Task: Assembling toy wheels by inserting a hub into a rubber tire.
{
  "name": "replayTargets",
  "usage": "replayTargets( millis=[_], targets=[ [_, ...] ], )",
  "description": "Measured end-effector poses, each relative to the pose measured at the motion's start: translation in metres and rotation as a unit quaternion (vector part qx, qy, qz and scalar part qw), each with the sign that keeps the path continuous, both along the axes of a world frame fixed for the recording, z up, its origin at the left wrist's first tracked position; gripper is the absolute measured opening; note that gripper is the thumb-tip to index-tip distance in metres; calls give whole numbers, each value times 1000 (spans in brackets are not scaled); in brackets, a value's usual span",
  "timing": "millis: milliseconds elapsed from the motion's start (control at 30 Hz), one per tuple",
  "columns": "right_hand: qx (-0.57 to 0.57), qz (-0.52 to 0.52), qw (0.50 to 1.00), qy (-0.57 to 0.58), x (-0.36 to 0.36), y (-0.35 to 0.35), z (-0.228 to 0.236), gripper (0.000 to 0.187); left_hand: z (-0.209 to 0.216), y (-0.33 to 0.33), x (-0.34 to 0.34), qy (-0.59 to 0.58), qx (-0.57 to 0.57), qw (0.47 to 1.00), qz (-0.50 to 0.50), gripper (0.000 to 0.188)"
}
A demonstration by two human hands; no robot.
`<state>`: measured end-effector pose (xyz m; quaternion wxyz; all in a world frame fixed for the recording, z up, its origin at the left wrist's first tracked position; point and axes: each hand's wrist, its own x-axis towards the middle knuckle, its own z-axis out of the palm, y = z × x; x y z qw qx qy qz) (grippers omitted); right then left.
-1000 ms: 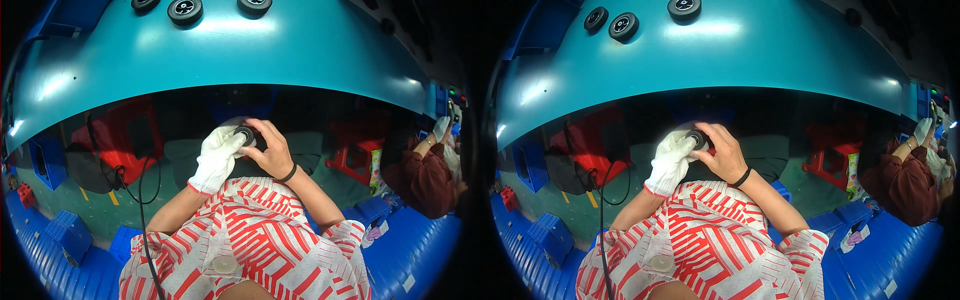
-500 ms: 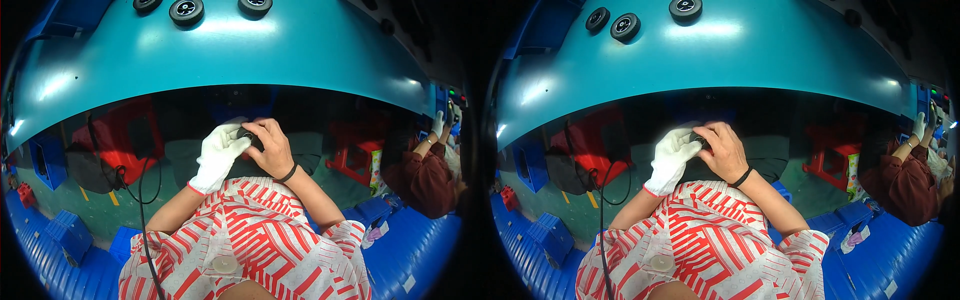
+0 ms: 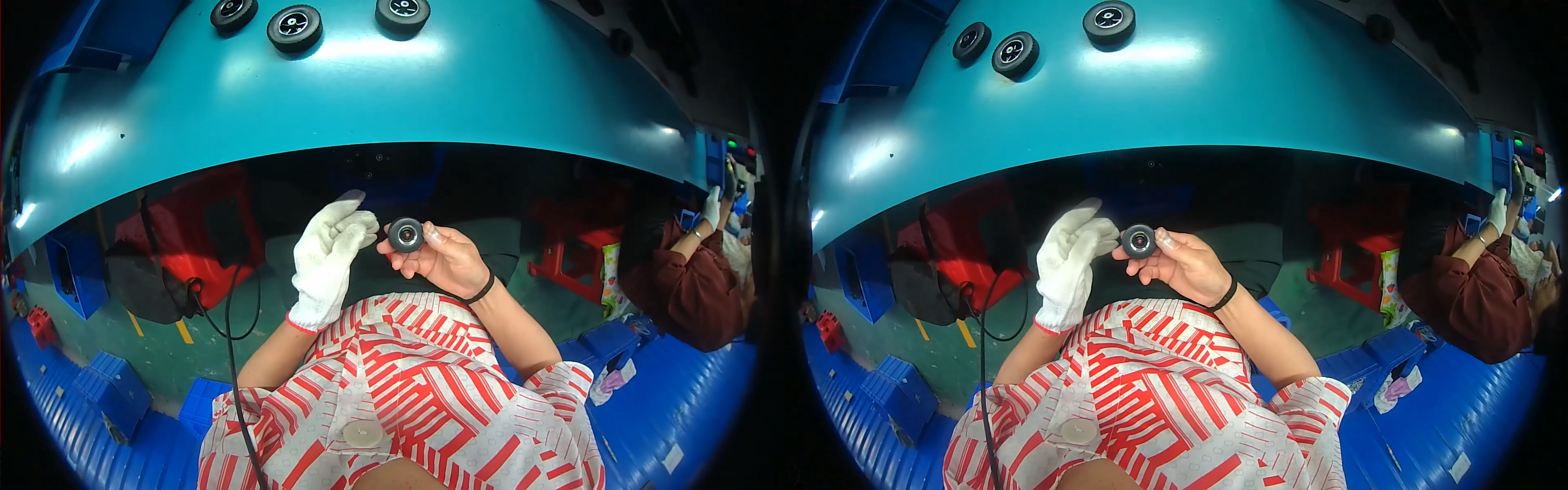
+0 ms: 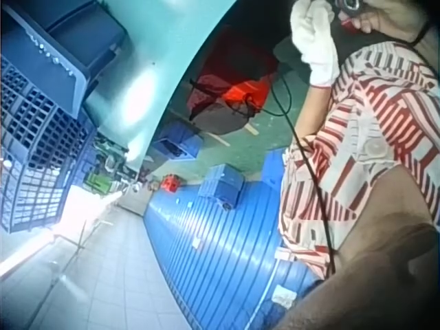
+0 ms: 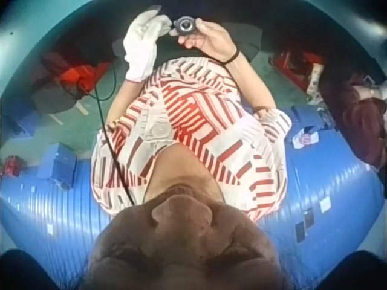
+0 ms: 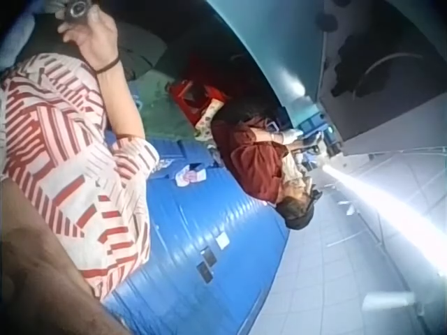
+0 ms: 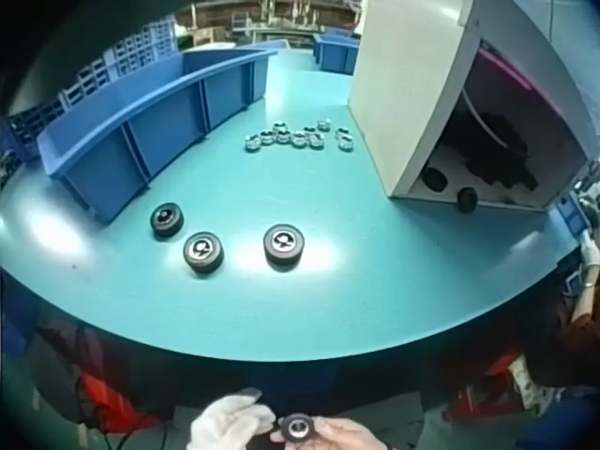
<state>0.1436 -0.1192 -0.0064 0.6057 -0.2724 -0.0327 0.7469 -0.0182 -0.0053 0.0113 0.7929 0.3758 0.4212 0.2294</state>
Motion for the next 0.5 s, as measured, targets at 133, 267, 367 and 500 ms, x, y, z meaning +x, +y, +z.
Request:
replayTargets(
  millis=[133,267,367,500],
  targets=[
    [-8,11,1000,-1,-1,1,0,43,4,0,0,-7,-4,1000,-12,44],
    [-31,16,996,-77,-6,-2,-2,45,14,-4,6,23,9,995,-99,50],
    [-50,-17,992,-115,-11,0,-1,40,10,-6,7,20,-29,995,-93,51],
    [-90,13,957,-274,-14,1,1,31,6,-7,6,-1,-80,992,-98,48]
  ],
)
